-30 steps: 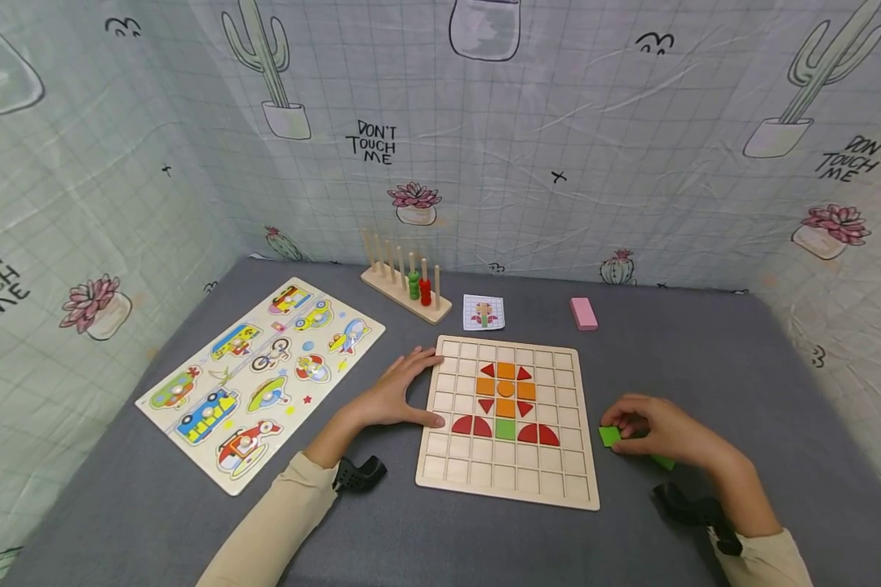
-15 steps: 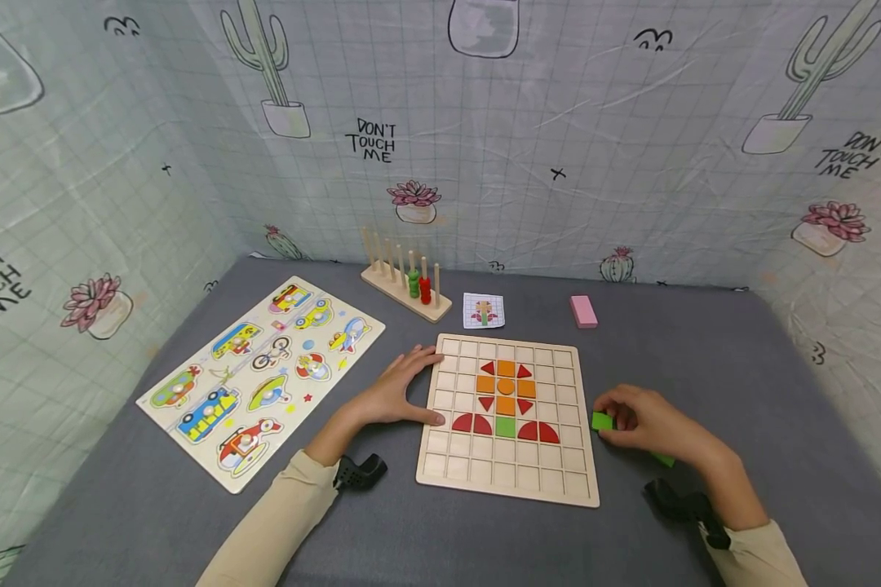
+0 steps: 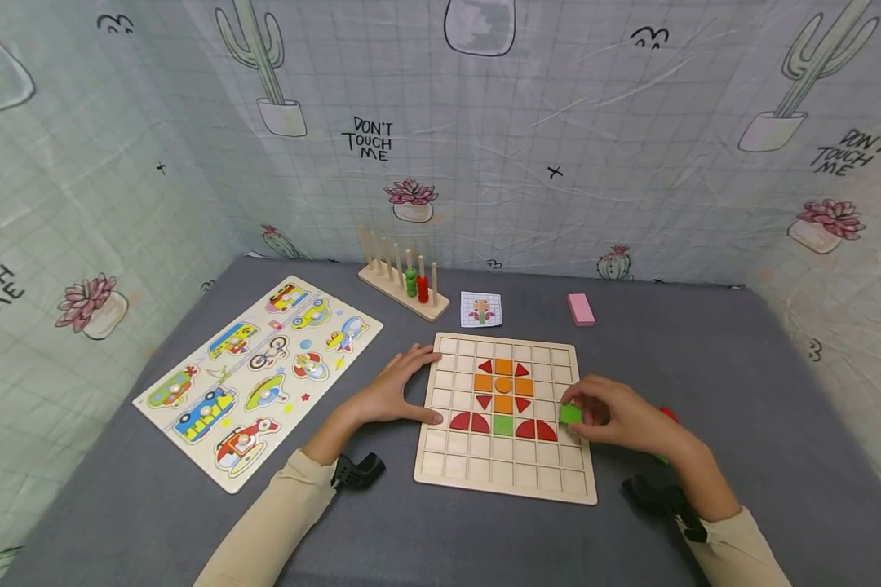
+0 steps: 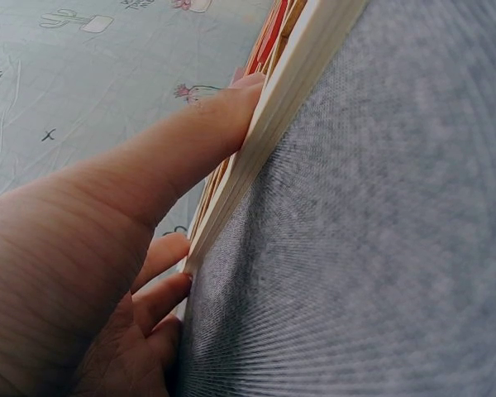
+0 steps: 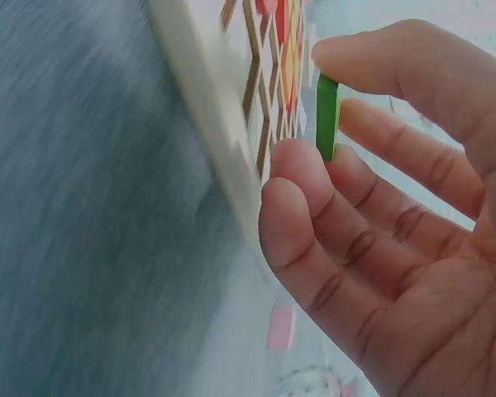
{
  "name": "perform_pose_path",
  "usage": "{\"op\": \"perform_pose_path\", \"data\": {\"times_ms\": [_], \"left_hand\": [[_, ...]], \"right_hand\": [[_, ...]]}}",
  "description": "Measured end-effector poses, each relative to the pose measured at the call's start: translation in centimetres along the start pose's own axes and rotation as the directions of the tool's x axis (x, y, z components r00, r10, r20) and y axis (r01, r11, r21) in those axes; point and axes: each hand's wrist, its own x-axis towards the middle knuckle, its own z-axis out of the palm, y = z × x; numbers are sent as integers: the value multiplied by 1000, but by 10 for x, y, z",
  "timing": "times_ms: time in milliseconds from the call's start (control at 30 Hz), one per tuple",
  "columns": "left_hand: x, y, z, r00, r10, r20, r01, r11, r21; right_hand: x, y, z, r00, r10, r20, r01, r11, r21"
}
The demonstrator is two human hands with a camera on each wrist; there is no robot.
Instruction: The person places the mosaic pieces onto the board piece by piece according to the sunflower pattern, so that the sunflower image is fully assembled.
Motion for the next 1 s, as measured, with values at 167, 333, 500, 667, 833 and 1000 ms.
{"op": "perform_pose_path", "data": {"times_ms": [167, 333, 500, 667, 833, 1000], "left_hand": [[-1, 1, -1, 1000, -3, 7, 3, 1000, -1], [-1, 0, -1, 1000, -7, 9, 7, 1000, 1], [0, -1, -1, 1000, -2, 6, 2, 1000, 19], [0, -1, -2, 1000, 3, 4, -3, 1000, 17], [0, -1, -2, 1000, 2, 5, -2, 1000, 20], [0, 1, -1, 1000, -5, 6, 5, 1000, 18]], "right_hand": [[13, -8, 8, 999, -8, 48, 8, 1000, -3], [23, -17, 19, 996, -22, 83, 22, 1000, 4], [30, -24, 29, 990, -57, 126, 50, 997, 55], [37, -34, 36, 981, -57, 185, 42, 996, 84], [42, -39, 44, 973, -79, 216, 68, 996, 59], [44, -41, 48, 968, -123, 218, 121, 992, 22]]}}
